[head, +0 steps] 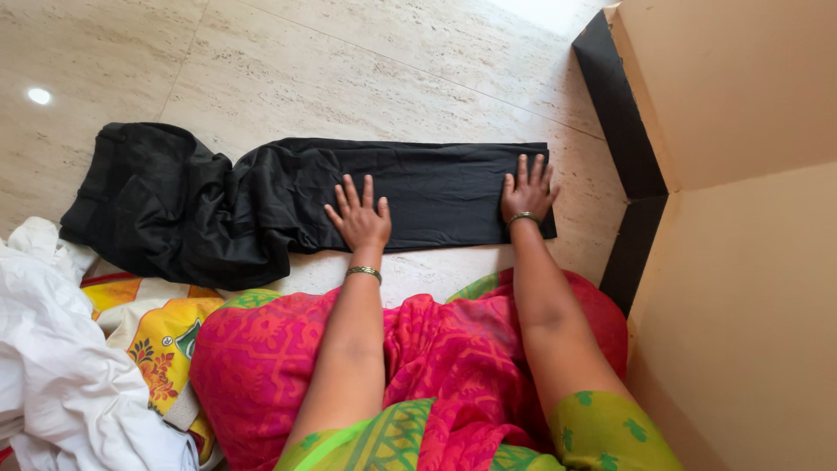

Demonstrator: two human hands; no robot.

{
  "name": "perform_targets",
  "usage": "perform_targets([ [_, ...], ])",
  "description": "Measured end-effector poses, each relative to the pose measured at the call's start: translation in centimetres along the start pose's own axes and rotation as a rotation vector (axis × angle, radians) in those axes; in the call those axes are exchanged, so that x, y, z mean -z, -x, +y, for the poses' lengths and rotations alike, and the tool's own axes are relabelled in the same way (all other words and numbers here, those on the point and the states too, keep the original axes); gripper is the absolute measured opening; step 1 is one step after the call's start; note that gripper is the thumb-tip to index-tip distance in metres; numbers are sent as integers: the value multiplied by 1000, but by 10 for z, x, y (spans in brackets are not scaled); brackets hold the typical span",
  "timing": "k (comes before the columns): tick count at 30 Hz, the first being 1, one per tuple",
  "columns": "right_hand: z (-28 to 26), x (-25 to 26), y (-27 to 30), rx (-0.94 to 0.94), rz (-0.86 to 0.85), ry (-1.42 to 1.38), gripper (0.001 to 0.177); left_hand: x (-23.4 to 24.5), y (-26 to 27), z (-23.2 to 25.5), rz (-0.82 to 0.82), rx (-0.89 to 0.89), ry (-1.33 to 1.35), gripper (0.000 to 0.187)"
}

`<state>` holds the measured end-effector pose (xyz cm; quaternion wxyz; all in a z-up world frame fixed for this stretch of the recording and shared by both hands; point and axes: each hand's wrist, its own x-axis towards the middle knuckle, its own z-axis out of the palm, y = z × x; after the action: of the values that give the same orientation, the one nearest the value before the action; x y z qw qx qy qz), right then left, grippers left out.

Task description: The person picks up a pair of black trousers from a pile of laundry, spreads them out on the floor, and folds them into a rectangular shape before placing them into a white and red bag.

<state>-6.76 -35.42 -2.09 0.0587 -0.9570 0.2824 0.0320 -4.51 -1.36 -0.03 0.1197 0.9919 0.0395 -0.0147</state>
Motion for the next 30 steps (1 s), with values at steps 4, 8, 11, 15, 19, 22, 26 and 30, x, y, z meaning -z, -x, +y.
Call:
perform_targets([
  [4, 31, 10, -7, -182, 31, -86, 66, 21, -8, -56, -21, 174, 138, 59],
  [8, 32, 22, -8, -391, -17, -160, 79, 26, -12, -52, 184, 168, 225, 59],
  [11, 29, 29, -4, -418, -132, -116, 82, 27, 7, -20, 253, 17, 376, 57],
  [15, 28, 33, -2, -383, -160, -166, 80, 28, 55, 13, 231, -128, 450, 55],
  [19, 31, 41, -3, -358, -144, -399, 57, 32, 79, 18, 183, -227, 528, 52],
  [22, 43, 56, -10, -358, -115, -387, 51, 41, 85, 11, 116, -171, 589, 48],
  [26, 94, 90, -17, -535, -88, -212, 34, 58, 84, 2, 114, -83, 629, 45],
  [30, 144, 118, 0, -663, -71, -196, 60, 76, 71, -8, 195, -67, 624, 39],
])
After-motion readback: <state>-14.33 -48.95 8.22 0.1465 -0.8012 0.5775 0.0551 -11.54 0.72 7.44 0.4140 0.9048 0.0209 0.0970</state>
